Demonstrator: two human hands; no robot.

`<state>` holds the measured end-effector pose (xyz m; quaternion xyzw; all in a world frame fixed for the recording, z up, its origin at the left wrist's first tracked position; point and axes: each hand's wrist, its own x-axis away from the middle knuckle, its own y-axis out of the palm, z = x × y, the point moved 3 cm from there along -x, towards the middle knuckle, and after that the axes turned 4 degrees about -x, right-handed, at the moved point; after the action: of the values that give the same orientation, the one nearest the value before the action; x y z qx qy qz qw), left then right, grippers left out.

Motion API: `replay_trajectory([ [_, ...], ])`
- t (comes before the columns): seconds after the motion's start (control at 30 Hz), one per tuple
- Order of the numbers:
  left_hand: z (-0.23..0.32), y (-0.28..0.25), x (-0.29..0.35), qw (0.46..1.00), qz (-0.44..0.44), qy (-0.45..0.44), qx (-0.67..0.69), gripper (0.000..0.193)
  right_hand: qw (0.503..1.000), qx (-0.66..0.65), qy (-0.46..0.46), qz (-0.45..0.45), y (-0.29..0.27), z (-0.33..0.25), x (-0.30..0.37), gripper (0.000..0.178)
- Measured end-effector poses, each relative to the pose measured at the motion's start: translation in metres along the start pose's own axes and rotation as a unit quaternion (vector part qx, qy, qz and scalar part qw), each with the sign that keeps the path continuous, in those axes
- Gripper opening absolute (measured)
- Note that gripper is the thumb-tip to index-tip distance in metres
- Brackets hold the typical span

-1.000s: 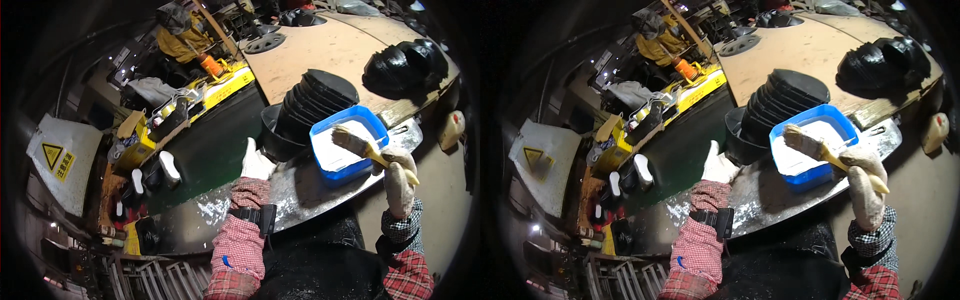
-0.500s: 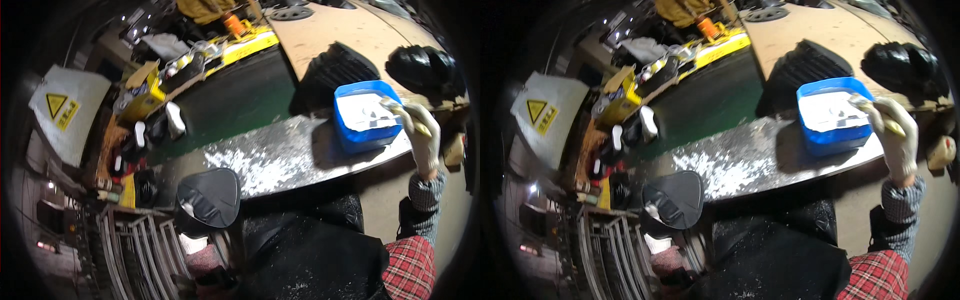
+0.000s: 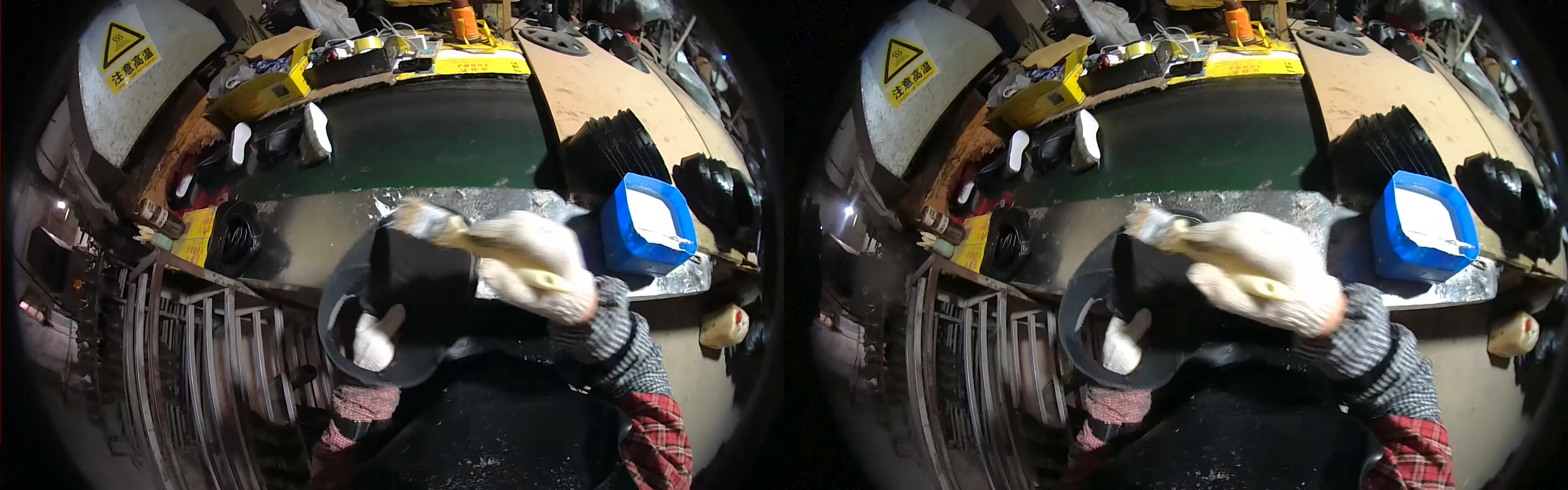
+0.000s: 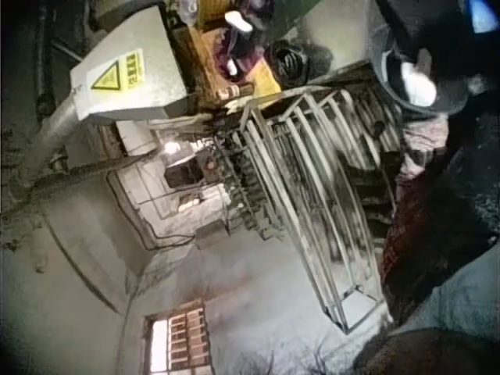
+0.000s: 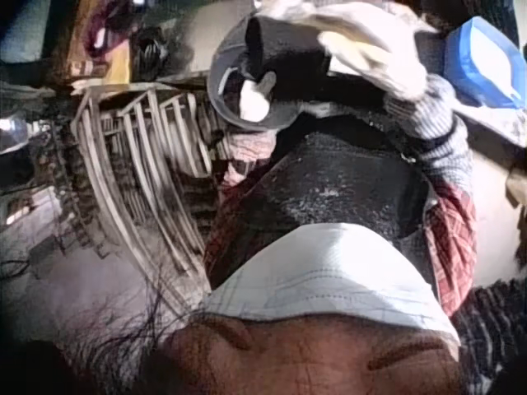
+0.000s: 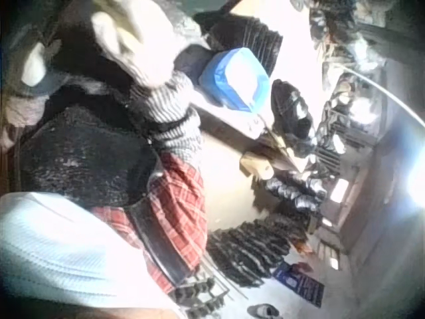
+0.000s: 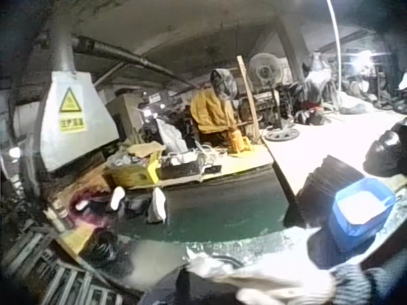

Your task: The person applies a white liquid to a shoe last and a shoe upper using a brush, then places the last onto a rack and retrieves new components from a conveyor belt.

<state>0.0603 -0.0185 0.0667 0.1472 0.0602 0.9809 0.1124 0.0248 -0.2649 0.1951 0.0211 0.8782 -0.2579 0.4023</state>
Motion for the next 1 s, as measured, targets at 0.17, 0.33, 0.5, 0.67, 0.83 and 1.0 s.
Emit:
replay_trajectory([
  [0.17, -0.030, -0.016, -0.019, 0.987, 0.056, 0.144, 0.046, 0.025, 0.911, -0.274, 0.282, 0.125, 0.016, 0.062, 0.027, 0.030],
  [0.33, -0.035, -0.012, -0.034, 0.990, 0.048, 0.100, 0.087, 0.017, 0.893, -0.241, 0.371, 0.079, -0.012, 0.036, 0.076, 0.032],
  [0.5, -0.037, 0.033, -0.040, 0.994, 0.024, 0.097, 0.049, 0.017, 0.996, -0.007, 0.082, 0.024, 0.009, 0.030, -0.009, 0.027],
  [0.67, -0.013, 0.070, -0.030, 0.993, -0.081, 0.082, 0.016, 0.024, 0.991, 0.035, -0.096, -0.091, 0.061, -0.044, -0.004, 0.045],
  [0.83, 0.027, 0.058, -0.044, 0.990, -0.075, 0.098, -0.073, 0.035, 0.962, -0.198, -0.011, -0.187, 0.005, -0.037, 0.041, 0.030],
  [1.0, 0.038, 0.056, -0.065, 0.995, -0.012, 0.009, -0.095, 0.039, 0.915, -0.135, 0.365, 0.105, -0.058, -0.010, 0.106, 0.021],
])
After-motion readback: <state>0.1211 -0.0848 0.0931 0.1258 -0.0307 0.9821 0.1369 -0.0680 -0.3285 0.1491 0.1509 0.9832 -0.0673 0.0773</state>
